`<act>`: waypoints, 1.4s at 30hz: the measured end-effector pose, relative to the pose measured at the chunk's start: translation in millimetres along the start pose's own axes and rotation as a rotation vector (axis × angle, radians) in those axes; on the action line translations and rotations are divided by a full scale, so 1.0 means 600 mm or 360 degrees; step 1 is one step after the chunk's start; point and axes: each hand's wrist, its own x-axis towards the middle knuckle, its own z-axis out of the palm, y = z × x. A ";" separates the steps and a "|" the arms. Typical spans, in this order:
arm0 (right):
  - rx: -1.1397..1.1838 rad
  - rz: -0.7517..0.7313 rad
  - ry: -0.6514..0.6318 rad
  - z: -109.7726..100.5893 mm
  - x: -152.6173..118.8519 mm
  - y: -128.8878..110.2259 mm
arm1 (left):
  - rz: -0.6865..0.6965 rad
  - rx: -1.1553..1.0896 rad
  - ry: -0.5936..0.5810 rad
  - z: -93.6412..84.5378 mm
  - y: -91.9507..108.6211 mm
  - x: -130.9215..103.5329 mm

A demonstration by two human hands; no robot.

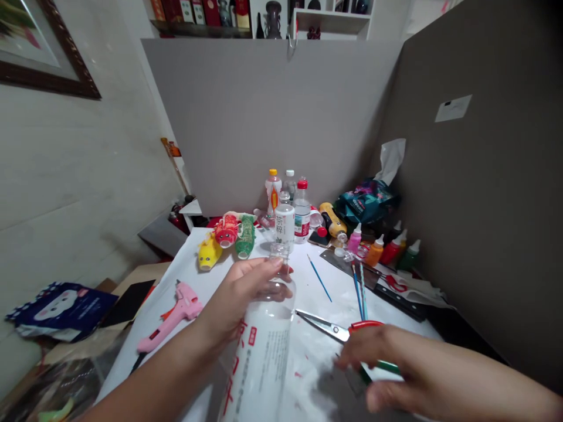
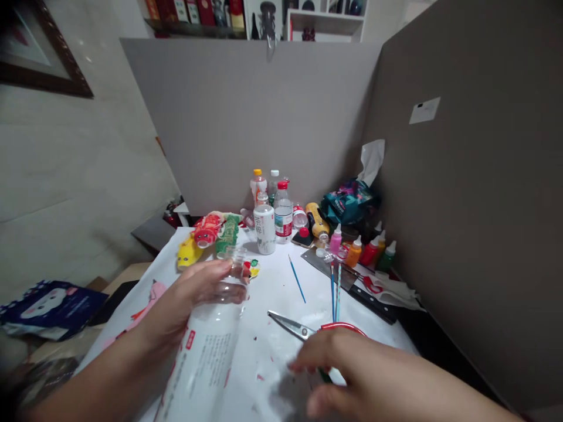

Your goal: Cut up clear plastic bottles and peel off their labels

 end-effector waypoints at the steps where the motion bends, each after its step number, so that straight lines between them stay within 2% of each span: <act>1: 0.0229 0.0007 0.0071 0.012 0.015 -0.002 | 0.0010 0.0043 -0.0021 0.002 -0.005 0.001; 3: 0.0762 -0.0050 0.0100 0.043 0.054 -0.008 | 0.0021 0.0166 -0.0074 0.006 -0.012 0.001; 5: 0.1218 -0.0250 0.0116 0.080 0.098 -0.017 | 0.0132 0.0382 -0.0072 0.009 -0.017 0.000; 7: 0.1530 -0.0265 0.0211 0.112 0.137 -0.027 | 0.0324 0.0614 0.0003 0.009 -0.019 -0.001; 9: 0.1755 -0.0244 0.0295 0.130 0.165 -0.034 | 0.0424 0.0739 0.0085 0.005 -0.021 0.000; 11: 0.1864 -0.0228 0.0356 0.129 0.178 -0.037 | 0.0367 0.0752 0.0064 -0.003 -0.023 0.003; 14: 0.1905 -0.0218 0.0450 0.104 0.177 -0.031 | 0.0201 0.0807 -0.0101 -0.016 -0.026 0.010; 18: 0.1903 -0.0236 0.0598 0.067 0.162 -0.013 | 0.0027 0.0848 -0.0525 -0.024 -0.033 0.025; 20: 0.1831 -0.0248 0.0624 0.057 0.153 -0.004 | -0.0046 0.0892 -0.0658 -0.022 -0.037 0.031; 23: 0.1587 -0.0242 0.0576 0.051 0.134 0.007 | -0.0163 0.0911 -0.0698 -0.016 -0.040 0.031; 26: 0.0980 -0.0223 0.0687 0.042 0.106 0.024 | -0.0200 0.0868 -0.0696 -0.014 -0.036 0.025; 29: 0.0181 -0.0105 0.0738 0.029 0.071 0.050 | -0.0151 0.0858 -0.0503 -0.021 -0.030 0.025; 33: -0.0482 0.0317 0.0451 0.025 0.028 0.083 | -0.0040 0.0734 -0.0210 -0.034 -0.031 0.041; 37: -0.0684 0.0629 0.0361 0.040 0.005 0.100 | 0.0002 0.0683 -0.0048 -0.041 -0.035 0.060; 42: -0.0635 0.0493 0.0387 0.057 0.009 0.113 | 0.0155 0.0722 0.0187 -0.049 -0.022 0.066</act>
